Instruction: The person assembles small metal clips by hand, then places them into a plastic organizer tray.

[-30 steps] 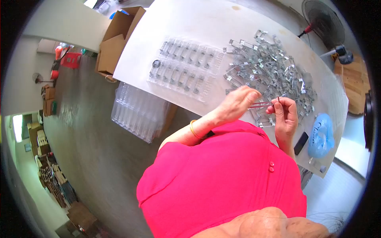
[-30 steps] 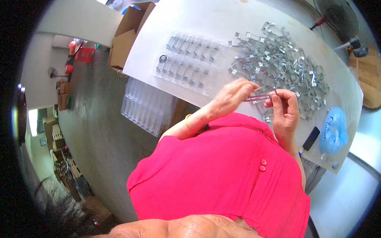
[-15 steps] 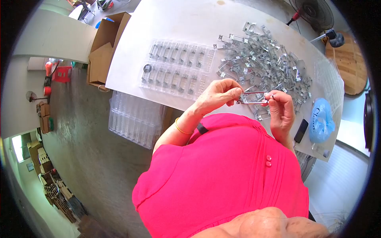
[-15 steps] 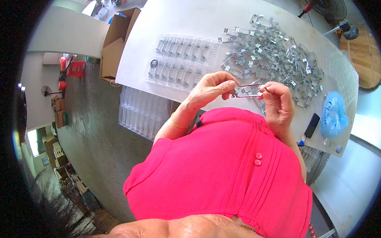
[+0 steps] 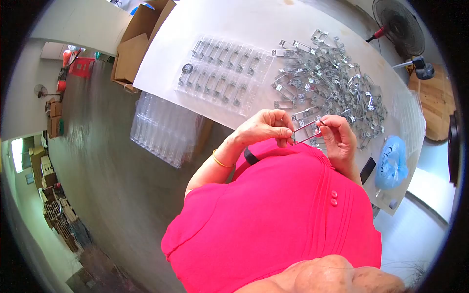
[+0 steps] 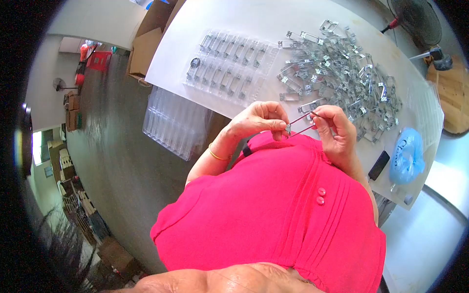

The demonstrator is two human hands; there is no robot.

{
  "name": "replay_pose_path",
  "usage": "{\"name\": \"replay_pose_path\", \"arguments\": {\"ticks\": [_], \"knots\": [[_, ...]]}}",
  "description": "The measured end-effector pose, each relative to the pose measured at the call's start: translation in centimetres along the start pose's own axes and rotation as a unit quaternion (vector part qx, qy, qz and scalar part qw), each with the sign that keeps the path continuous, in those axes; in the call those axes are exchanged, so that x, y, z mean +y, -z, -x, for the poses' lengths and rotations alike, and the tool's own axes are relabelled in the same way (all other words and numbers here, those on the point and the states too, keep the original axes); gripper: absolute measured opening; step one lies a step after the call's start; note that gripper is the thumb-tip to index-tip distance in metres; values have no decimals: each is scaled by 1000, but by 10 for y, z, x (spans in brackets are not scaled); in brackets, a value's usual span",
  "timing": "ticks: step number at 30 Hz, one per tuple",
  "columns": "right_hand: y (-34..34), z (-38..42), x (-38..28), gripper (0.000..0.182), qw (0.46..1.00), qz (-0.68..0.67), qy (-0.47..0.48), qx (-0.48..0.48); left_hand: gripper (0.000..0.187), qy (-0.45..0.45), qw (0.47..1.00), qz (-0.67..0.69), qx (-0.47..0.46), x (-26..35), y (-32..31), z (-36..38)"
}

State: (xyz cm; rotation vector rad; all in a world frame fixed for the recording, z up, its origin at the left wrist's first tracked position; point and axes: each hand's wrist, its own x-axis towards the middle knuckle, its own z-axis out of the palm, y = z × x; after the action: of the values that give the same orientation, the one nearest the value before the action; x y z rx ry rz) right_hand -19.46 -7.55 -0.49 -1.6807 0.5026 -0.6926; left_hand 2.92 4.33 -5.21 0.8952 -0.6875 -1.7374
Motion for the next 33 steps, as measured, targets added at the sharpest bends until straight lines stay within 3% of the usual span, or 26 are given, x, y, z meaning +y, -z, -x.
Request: {"name": "replay_pose_path", "arguments": {"ticks": [5,8,9,12,13,15,21,33], "knots": [[5,-1,0,9,1000,-9,-30,2,12,0,997,-6,72,-16,-7,11],[13,1,3,7,998,-7,-57,16,11,0,980,-5,199,-28,-3,19],[15,2,4,7,996,-22,-83,13,11,0,979,-5,202,-36,4,21],[18,6,2,6,994,-13,-109,-12,11,-5,928,-54,369,-71,43,22],[19,7,3,6,994,-15,-109,-12,11,-3,927,-56,370,-79,54,22],[20,10,6,6,992,-30,-118,-17,10,-1,880,-129,458,-92,76,22],[25,16,7,5,992,-11,-124,-24,6,32,842,-170,511,-103,120,-6],[16,19,9,4,989,0,-147,19,6,84,835,-211,500,-108,154,-39]]}}
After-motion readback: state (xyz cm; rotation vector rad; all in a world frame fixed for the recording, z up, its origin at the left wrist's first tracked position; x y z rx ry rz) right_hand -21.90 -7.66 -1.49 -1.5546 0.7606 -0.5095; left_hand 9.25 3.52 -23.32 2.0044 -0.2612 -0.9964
